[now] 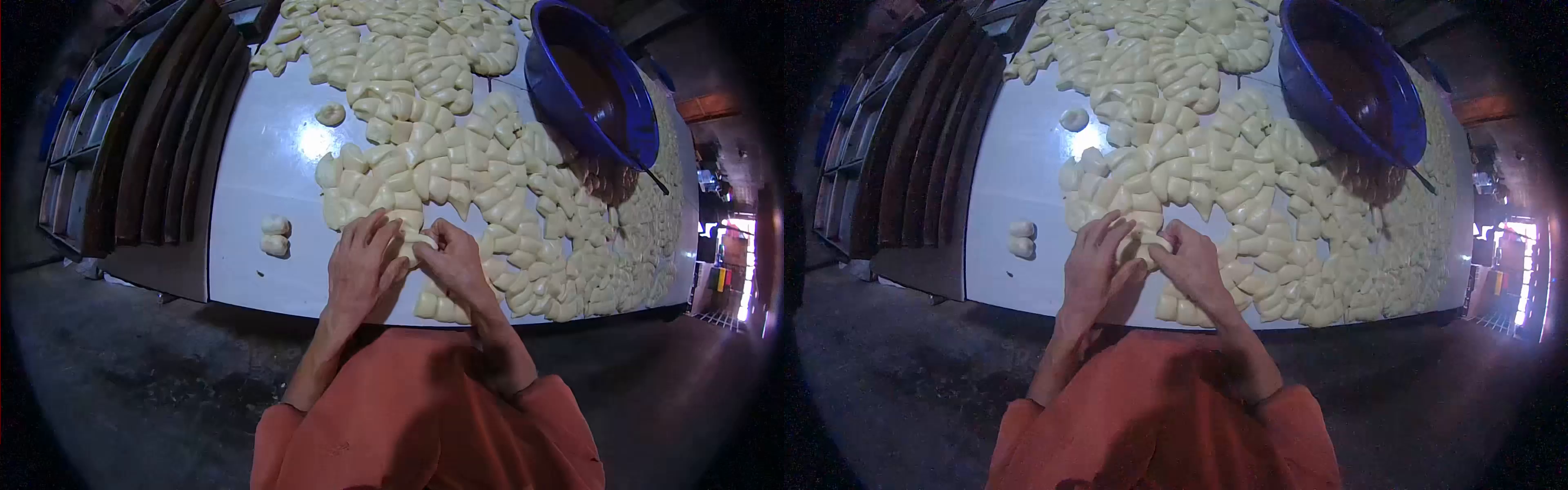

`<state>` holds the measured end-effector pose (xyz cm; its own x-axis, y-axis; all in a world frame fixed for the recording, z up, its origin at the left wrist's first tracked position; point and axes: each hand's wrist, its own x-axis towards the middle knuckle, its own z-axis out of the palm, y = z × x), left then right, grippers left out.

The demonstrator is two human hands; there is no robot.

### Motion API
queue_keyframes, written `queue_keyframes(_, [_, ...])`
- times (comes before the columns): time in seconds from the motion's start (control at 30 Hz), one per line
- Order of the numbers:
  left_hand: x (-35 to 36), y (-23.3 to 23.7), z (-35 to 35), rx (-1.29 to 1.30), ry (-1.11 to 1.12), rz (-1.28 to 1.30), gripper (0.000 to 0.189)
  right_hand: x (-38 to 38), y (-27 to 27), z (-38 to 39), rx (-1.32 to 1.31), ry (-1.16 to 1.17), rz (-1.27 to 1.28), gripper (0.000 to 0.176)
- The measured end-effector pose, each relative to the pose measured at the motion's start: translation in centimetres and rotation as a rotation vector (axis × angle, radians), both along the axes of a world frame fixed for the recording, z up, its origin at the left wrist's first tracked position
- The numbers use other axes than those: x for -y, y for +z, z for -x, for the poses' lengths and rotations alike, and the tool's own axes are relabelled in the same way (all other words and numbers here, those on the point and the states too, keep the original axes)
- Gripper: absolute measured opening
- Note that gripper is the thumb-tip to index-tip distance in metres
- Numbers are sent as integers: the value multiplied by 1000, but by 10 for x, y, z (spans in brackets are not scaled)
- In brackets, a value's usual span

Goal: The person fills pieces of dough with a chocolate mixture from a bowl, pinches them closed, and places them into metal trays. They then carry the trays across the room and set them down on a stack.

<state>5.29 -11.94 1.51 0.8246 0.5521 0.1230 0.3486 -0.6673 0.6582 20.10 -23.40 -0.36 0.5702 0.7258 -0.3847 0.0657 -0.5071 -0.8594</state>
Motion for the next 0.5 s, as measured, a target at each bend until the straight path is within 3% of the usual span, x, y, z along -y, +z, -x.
queue_keyframes(0.03, [1,-2,-2,4,6,-6,51,7,-5,-8,-289,-96,-48,15])
queue_keyframes(0.1, [3,-5,-2,7,24,-16,52,19,9,-18,-581,-331,-260,15])
queue_keyframes(0.17, [3,-10,2,10,36,3,54,26,12,-23,-739,-402,-420,23])
queue_keyframes(0.27, [3,-9,4,-11,36,24,51,22,16,-25,-659,-342,-356,24])
queue_keyframes(0.37, [-2,-1,-8,-16,-23,-89,48,11,12,-18,-295,-81,75,28])
queue_keyframes(0.5, [-9,-5,-41,-91,-195,-244,50,8,-9,-13,584,145,-148,18])
